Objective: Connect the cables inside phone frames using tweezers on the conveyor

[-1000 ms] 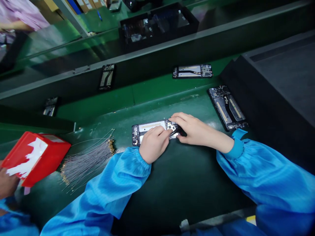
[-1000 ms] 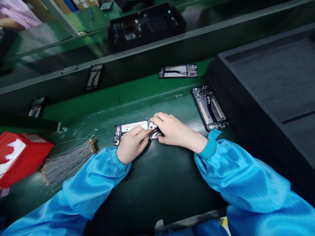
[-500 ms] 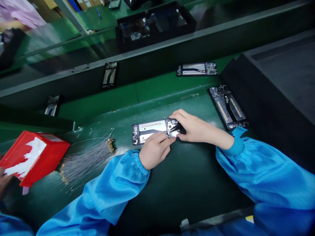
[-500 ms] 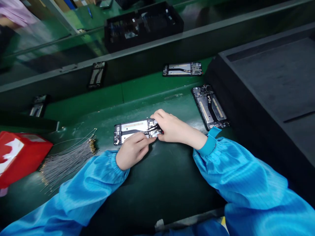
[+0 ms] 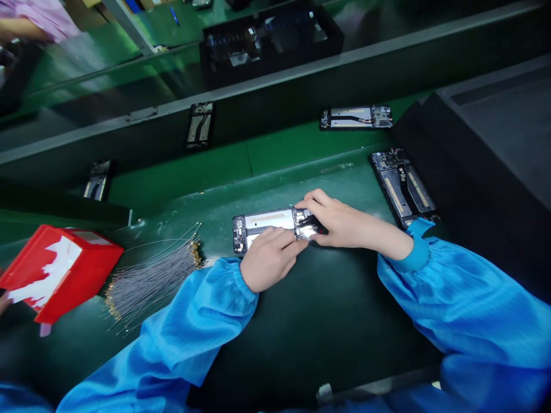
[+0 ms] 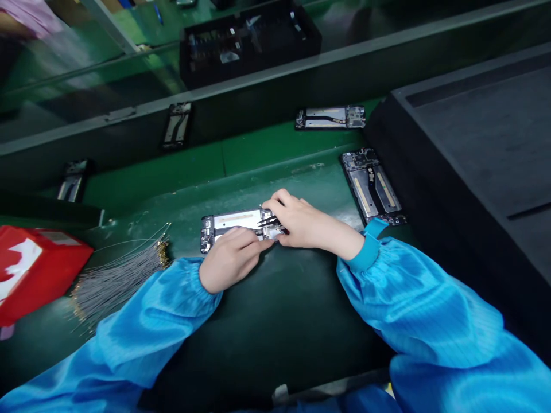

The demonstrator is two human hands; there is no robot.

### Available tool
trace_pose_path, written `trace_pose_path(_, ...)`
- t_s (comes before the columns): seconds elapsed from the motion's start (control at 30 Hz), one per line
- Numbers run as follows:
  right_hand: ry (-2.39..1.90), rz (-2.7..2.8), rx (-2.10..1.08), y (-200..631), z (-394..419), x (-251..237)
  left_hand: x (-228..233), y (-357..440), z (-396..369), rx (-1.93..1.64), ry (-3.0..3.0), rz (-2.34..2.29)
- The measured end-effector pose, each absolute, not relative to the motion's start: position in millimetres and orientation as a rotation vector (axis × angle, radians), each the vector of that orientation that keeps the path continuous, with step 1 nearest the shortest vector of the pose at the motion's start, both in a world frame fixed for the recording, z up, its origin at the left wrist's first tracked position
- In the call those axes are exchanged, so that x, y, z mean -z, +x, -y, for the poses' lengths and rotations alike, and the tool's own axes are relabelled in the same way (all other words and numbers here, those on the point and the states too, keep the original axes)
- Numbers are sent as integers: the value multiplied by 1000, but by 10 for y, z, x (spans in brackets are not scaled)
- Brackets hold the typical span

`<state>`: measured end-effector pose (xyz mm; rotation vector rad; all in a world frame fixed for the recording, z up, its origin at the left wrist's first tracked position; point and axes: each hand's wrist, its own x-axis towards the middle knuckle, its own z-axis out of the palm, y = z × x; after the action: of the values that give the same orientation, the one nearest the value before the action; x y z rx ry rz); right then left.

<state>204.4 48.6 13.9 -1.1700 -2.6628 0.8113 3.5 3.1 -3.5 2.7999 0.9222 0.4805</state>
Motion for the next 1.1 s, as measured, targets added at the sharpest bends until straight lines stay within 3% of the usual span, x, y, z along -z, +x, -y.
trace_pose_path(1.1, -1316, 2656, -796, 1971, -493, -187, 97, -173, -161, -493, 2750, -760)
